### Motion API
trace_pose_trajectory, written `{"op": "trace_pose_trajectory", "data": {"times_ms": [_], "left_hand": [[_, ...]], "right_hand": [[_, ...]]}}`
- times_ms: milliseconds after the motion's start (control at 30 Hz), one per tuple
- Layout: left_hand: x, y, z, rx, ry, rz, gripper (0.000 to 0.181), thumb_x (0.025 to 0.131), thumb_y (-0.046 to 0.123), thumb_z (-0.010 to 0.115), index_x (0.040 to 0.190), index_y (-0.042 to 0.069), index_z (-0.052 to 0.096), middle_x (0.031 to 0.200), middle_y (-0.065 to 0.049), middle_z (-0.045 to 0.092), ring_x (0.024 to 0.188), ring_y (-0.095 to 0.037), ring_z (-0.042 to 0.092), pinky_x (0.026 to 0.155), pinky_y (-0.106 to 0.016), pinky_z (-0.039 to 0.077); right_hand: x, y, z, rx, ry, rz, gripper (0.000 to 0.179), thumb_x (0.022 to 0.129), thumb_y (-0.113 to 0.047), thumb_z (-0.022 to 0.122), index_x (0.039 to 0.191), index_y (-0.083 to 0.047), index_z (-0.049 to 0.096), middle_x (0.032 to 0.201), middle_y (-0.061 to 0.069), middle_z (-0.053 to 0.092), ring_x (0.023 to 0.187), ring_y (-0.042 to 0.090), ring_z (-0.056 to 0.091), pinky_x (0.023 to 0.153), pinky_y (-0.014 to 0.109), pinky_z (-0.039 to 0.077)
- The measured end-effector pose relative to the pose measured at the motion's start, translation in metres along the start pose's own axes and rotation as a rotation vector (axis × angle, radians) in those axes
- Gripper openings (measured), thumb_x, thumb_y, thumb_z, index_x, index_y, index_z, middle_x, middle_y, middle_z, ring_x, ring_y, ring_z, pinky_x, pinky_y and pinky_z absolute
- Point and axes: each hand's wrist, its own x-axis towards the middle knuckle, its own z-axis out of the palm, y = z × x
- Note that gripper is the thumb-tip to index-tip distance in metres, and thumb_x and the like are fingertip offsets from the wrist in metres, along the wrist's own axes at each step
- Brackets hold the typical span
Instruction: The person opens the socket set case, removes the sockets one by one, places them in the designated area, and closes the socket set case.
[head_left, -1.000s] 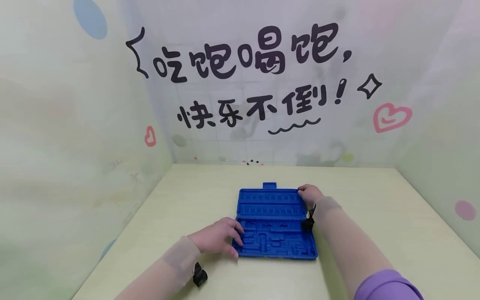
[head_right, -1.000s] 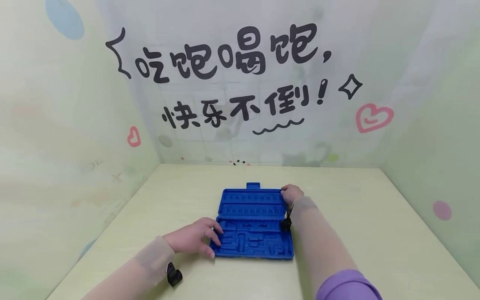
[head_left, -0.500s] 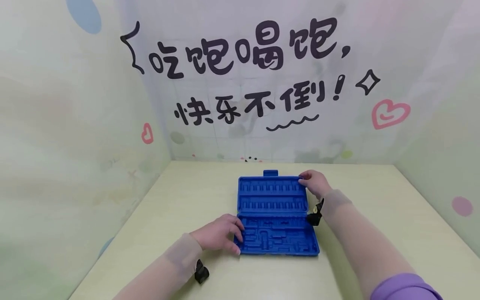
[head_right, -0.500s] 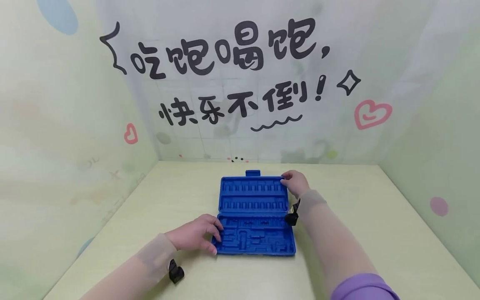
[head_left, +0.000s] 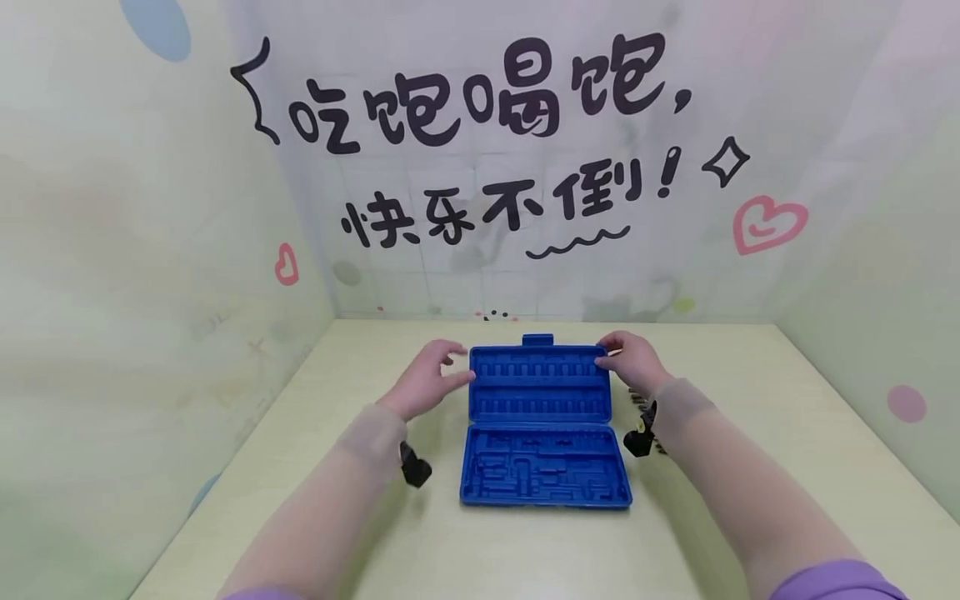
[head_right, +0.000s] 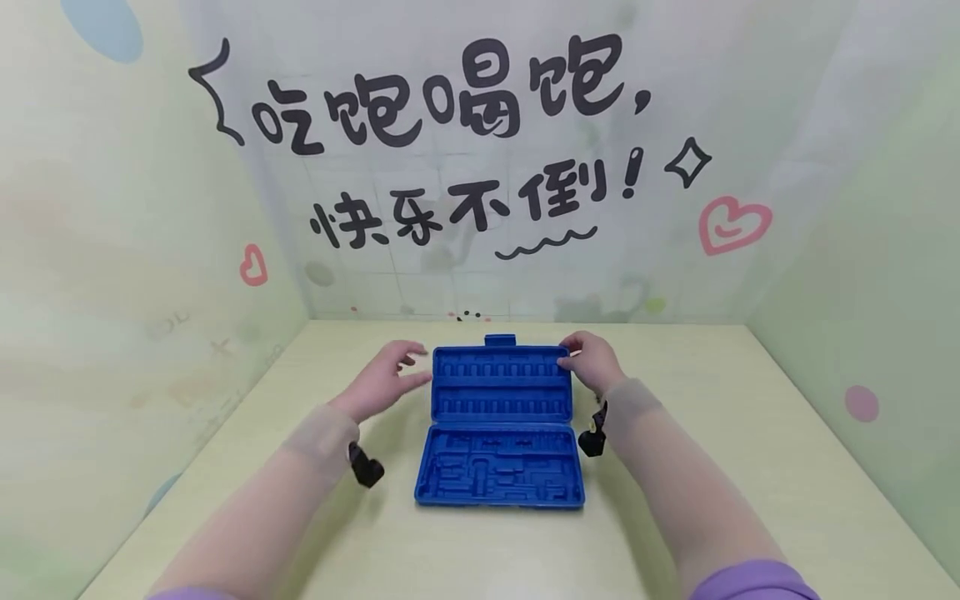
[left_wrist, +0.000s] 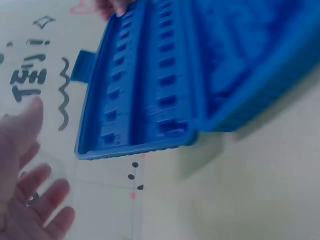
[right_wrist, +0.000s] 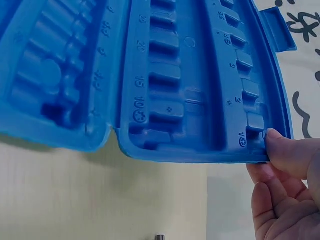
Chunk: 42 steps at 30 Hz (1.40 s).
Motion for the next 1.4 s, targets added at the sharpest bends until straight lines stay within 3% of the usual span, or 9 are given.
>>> {"op": "trace_pose_trajectory", "data": {"times_ms": [67, 167, 300, 533, 733, 900, 1100, 1300, 1400], "left_hand": [[0.016, 0.000, -0.003, -0.035, 0.028, -0.069, 0.059, 0.094, 0.036, 0.063, 0.145, 0.016, 0.041, 0.147, -0.007, 0.039, 0.122, -0.028, 0.048, 0.095, -0.047, 0.044], [0.032, -0.001, -0.001, -0.016, -0.041, -0.117, 0.064, 0.098, 0.039, 0.056, 0.152, 0.017, 0.029, 0.150, -0.009, 0.038, 0.126, -0.029, 0.048, 0.097, -0.047, 0.044], [0.040, -0.001, 0.004, -0.026, -0.081, -0.132, 0.055, 0.101, 0.037, 0.049, 0.150, 0.015, 0.036, 0.147, -0.009, 0.043, 0.132, -0.030, 0.043, 0.105, -0.047, 0.038], [0.041, -0.003, 0.003, -0.128, 0.029, -0.134, 0.035, 0.100, 0.030, 0.054, 0.131, 0.016, 0.062, 0.133, -0.003, 0.058, 0.128, -0.025, 0.049, 0.104, -0.045, 0.039], [0.033, -0.002, -0.006, -0.155, 0.002, -0.071, 0.034, 0.099, 0.029, 0.056, 0.128, 0.014, 0.064, 0.131, -0.004, 0.060, 0.125, -0.026, 0.051, 0.102, -0.047, 0.040], [0.018, -0.003, -0.016, -0.095, -0.039, 0.015, 0.031, 0.097, 0.029, 0.060, 0.125, 0.019, 0.066, 0.124, 0.002, 0.062, 0.119, -0.020, 0.056, 0.098, -0.043, 0.045], [-0.019, 0.008, -0.027, -0.009, -0.086, 0.140, 0.028, 0.092, 0.030, 0.067, 0.119, 0.023, 0.070, 0.113, 0.008, 0.066, 0.106, -0.014, 0.060, 0.092, -0.042, 0.048], [-0.057, 0.019, -0.022, 0.009, -0.103, 0.246, 0.024, 0.087, 0.029, 0.073, 0.110, 0.023, 0.073, 0.110, 0.012, 0.066, 0.106, -0.014, 0.059, 0.093, -0.044, 0.046], [-0.071, 0.021, -0.016, 0.014, -0.125, 0.274, 0.024, 0.086, 0.030, 0.074, 0.109, 0.024, 0.072, 0.109, 0.015, 0.065, 0.105, -0.011, 0.059, 0.092, -0.041, 0.047]], "right_hand": [[-0.002, 0.000, -0.001, 0.000, 0.004, 0.002, 0.032, 0.094, -0.009, 0.062, 0.123, 0.002, 0.056, 0.122, 0.023, 0.057, 0.112, 0.038, 0.055, 0.091, 0.049, 0.046], [-0.005, 0.001, -0.001, 0.001, 0.001, 0.011, 0.033, 0.095, -0.011, 0.062, 0.124, 0.001, 0.055, 0.123, 0.021, 0.057, 0.113, 0.036, 0.055, 0.092, 0.049, 0.046], [-0.009, 0.000, 0.000, 0.012, 0.001, 0.010, 0.033, 0.095, -0.013, 0.062, 0.125, -0.001, 0.055, 0.122, 0.019, 0.057, 0.112, 0.035, 0.055, 0.092, 0.050, 0.046], [-0.015, -0.003, -0.003, 0.024, 0.010, -0.027, 0.030, 0.097, -0.020, 0.060, 0.121, -0.003, 0.058, 0.119, 0.017, 0.059, 0.110, 0.034, 0.053, 0.092, 0.049, 0.045], [-0.021, -0.005, -0.011, 0.036, 0.017, -0.077, 0.027, 0.096, -0.022, 0.061, 0.116, -0.003, 0.063, 0.115, 0.015, 0.063, 0.108, 0.032, 0.055, 0.092, 0.048, 0.044], [-0.033, -0.009, -0.020, -0.001, 0.012, -0.160, 0.018, 0.094, -0.020, 0.065, 0.107, -0.008, 0.069, 0.109, 0.010, 0.066, 0.100, 0.026, 0.061, 0.082, 0.041, 0.048], [-0.061, -0.011, -0.025, -0.126, 0.004, -0.344, 0.008, 0.091, -0.014, 0.068, 0.098, -0.014, 0.072, 0.107, 0.004, 0.068, 0.096, 0.022, 0.063, 0.074, 0.035, 0.053], [-0.097, -0.007, -0.023, -0.202, 0.036, -0.504, 0.013, 0.087, -0.008, 0.071, 0.094, -0.019, 0.071, 0.104, -0.002, 0.068, 0.095, 0.018, 0.064, 0.073, 0.033, 0.053], [-0.112, -0.004, -0.019, -0.207, 0.031, -0.549, 0.018, 0.083, -0.006, 0.075, 0.096, -0.018, 0.070, 0.102, -0.005, 0.066, 0.098, 0.021, 0.064, 0.076, 0.038, 0.054]]}}
